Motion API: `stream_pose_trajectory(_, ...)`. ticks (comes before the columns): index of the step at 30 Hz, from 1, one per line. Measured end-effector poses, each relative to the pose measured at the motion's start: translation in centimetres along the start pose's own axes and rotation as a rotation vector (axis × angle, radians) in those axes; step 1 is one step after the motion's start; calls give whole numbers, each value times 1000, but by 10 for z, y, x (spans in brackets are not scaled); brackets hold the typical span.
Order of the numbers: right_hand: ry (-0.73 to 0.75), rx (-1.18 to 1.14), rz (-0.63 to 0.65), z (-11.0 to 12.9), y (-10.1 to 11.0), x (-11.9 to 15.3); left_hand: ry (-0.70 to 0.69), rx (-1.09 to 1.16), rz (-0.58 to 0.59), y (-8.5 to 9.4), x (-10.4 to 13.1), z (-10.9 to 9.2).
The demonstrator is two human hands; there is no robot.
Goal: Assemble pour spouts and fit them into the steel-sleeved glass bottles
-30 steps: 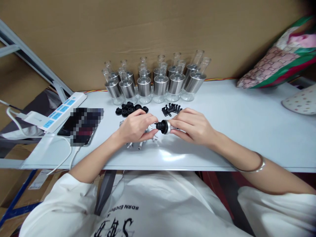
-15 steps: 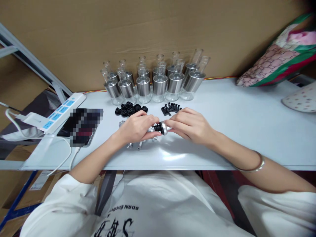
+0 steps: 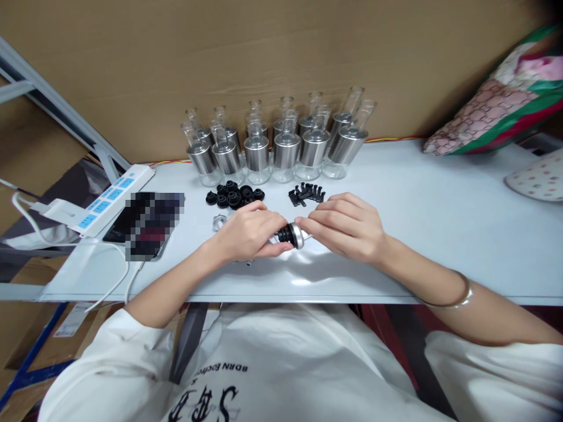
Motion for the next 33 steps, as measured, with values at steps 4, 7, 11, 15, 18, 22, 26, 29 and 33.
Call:
stream_pose_trajectory(4,21,-1,-14,1,-1,-5,10,5,-31,1,-1,0)
stream_pose_trajectory(7,53,-18,-50,1,-1,-7,15,21,-32,2,-3,-1)
stream_pose_trajectory(11,63,-9,-52,0,0,-5,39,61,24,1,-3,-1)
stream_pose_trajectory(15,64,14,-51,-1,1,-3,97,75,89,-1,0,0)
stream_pose_trajectory(18,58,13,-30,-2,1,-3,140,78,119,-1,1,0)
stream_pose_trajectory(22,47,35,-21,-3,1,-4,188,77,159,2,-1,0)
stream_pose_trajectory(26,47,110,-24,-2,3,-6,199,97,149,3,-3,-2)
stream_pose_trajectory(29,42,151,-13,0,4,-7,201,118,134,3,-3,-4)
stream_pose_trajectory(33,-60,71,17,-1,3,-8,218,110,132,2,-2,-4)
Point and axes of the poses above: each hand's wrist, its own x-axis away from the middle knuckle, its own y-axis out of the back of the hand, z = x × y, the point moved 2 cm from there along -x, towards the middle knuckle, and after that the axes turned 13 degrees about -z, right-handed, at the moved point
